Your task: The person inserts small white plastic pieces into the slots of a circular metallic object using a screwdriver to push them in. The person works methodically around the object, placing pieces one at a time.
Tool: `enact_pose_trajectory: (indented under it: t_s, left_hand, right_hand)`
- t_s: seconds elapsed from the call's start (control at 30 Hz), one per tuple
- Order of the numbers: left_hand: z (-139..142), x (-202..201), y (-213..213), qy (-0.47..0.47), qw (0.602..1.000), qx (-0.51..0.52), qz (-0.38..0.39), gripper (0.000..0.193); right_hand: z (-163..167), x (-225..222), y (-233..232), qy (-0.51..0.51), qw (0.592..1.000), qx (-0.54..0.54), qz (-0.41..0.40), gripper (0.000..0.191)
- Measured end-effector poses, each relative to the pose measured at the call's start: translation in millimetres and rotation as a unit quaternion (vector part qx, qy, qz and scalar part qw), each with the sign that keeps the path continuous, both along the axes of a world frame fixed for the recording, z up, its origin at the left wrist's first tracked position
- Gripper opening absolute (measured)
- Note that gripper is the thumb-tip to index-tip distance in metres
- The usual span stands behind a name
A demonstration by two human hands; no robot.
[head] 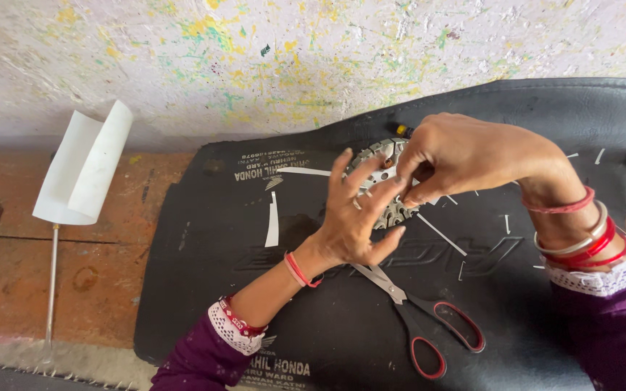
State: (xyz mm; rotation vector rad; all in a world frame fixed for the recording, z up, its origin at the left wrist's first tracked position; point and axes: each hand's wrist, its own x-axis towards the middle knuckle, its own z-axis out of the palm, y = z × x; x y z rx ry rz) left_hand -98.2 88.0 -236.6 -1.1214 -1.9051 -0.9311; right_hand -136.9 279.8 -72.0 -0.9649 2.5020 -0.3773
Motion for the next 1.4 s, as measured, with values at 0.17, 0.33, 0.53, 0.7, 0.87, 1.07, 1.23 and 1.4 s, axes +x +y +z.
enact_pose_trajectory:
  t_s: [0.17, 0.33, 0.53, 0.7, 0.87, 1.07, 1.23, 1.4]
  left_hand:
    - [-3.5, -5.3, 2.1, 0.008, 1.0, 0.019, -0.013, 0.068]
    - [-0.5, -5.2, 4.6, 0.018, 0.999, 0.031, 0.035, 0.057]
    - [4.0, -9.3, 5.5, 0.017, 0.998, 0.021, 0.064, 0.044]
    - [2.8, -12.0, 17.5, 0.012, 0.997, 0.015, 0.078, 0.037]
    - [1.2, -22.1, 23.7, 0.018, 0.995, 0.008, 0.102, 0.031]
    - [-1.6, -35.0, 27.1, 0.011, 0.995, 0.011, 0.097, 0.022]
    - [-6.3, -41.8, 28.0, 0.022, 0.994, 0.02, 0.103, 0.018]
    - [-14.9, -47.6, 30.0, 0.029, 0.993, 0.055, 0.103, 0.03]
  right_hand:
    - [8.4, -5.0, 15.3, 0.048, 0.998, -0.048, -0.004, 0.021]
    - [-1.4, -20.5, 28.5, 0.16, 0.969, -0.167, -0.085, 0.017]
    - [-44.6, -45.0, 5.6, 0.175, 0.938, -0.293, -0.063, 0.012]
    - [-59.1, -57.7, 11.4, 0.122, 0.937, -0.316, -0.08, 0.011]
    - [-69.3, -73.0, 19.8, 0.098, 0.937, -0.319, -0.101, 0.011]
    - [-89.8, -99.0, 25.0, 0.006, 0.92, -0.373, -0.121, 0.013]
    - [-110.1, -117.4, 27.7, -0.113, 0.885, -0.409, -0.193, 0.015]
    - [-127.4, -129.9, 32.4, -0.174, 0.876, -0.39, -0.225, 0.014]
